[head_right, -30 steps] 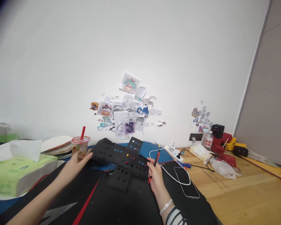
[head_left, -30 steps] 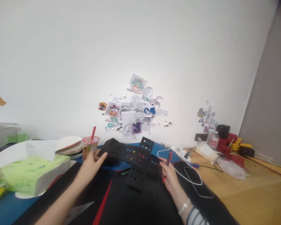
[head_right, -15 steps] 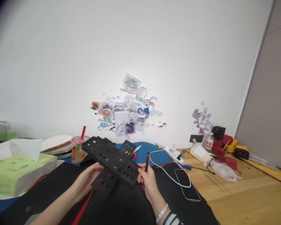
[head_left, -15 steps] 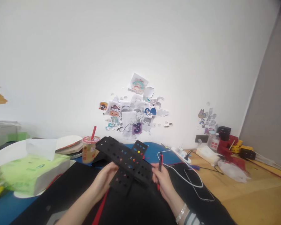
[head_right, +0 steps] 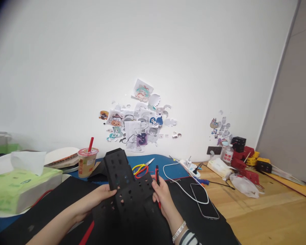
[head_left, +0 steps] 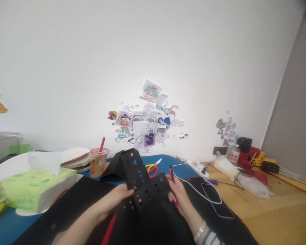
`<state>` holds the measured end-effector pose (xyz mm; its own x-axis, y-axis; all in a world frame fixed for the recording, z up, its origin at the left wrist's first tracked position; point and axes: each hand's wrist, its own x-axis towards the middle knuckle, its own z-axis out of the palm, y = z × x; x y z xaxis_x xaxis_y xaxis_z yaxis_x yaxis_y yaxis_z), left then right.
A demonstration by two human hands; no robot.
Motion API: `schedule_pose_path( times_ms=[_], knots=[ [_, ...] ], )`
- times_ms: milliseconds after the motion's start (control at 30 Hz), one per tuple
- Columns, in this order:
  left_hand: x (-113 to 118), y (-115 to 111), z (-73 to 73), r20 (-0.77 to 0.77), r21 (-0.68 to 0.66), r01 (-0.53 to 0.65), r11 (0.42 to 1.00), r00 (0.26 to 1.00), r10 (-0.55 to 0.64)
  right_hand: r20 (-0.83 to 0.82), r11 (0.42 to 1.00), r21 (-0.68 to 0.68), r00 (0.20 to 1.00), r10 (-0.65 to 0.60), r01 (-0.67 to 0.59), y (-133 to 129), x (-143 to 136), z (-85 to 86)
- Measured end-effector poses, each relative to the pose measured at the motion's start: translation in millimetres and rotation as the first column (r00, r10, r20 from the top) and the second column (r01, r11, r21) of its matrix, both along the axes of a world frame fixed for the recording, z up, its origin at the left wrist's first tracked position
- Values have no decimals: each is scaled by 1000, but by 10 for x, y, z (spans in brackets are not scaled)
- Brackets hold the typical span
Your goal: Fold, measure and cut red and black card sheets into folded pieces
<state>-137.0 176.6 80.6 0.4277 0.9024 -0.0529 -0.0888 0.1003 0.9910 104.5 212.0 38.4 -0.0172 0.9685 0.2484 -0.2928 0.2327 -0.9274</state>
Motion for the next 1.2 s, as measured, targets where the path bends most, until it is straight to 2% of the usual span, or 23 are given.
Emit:
schedule_pose_path(
  times_ms=[67,167,333,500,700,900,1000,1067,1133,1200],
  knots=[
    [0,-22,-1,-34,-11,56,998,998,-57,26,999,-46,999,-29,30,14,-20,-31],
    [-22,-34,21,-27,-51,69,996,997,-70,29,989,-85,993,-116,118,49,-33,-54],
    [-56,18,15,93,-114,3,993,996,8,-21,970,-88,973,-230,227,90,-19,-60],
    [42,67,-126,132,-43,-109,993,985,113,-33,975,-56,976,-215,213,57,-13,-59],
    [80,129,-265,71,51,-214,976,975,210,78,977,-34,975,-207,210,65,20,-35],
    [6,227,-301,-116,149,-298,943,942,316,264,972,56,935,-236,229,87,16,-58],
    [-43,274,-310,-230,205,-325,923,901,368,393,942,139,856,-336,306,97,32,-47],
    [-83,307,-320,-307,239,-333,912,865,396,483,904,213,765,-426,369,102,96,3],
    [-125,344,-331,-374,271,-345,899,823,428,561,845,284,636,-530,454,97,246,92],
    [-161,379,-335,-417,308,-351,884,785,458,626,753,332,464,-627,569,64,508,206]
  ],
)
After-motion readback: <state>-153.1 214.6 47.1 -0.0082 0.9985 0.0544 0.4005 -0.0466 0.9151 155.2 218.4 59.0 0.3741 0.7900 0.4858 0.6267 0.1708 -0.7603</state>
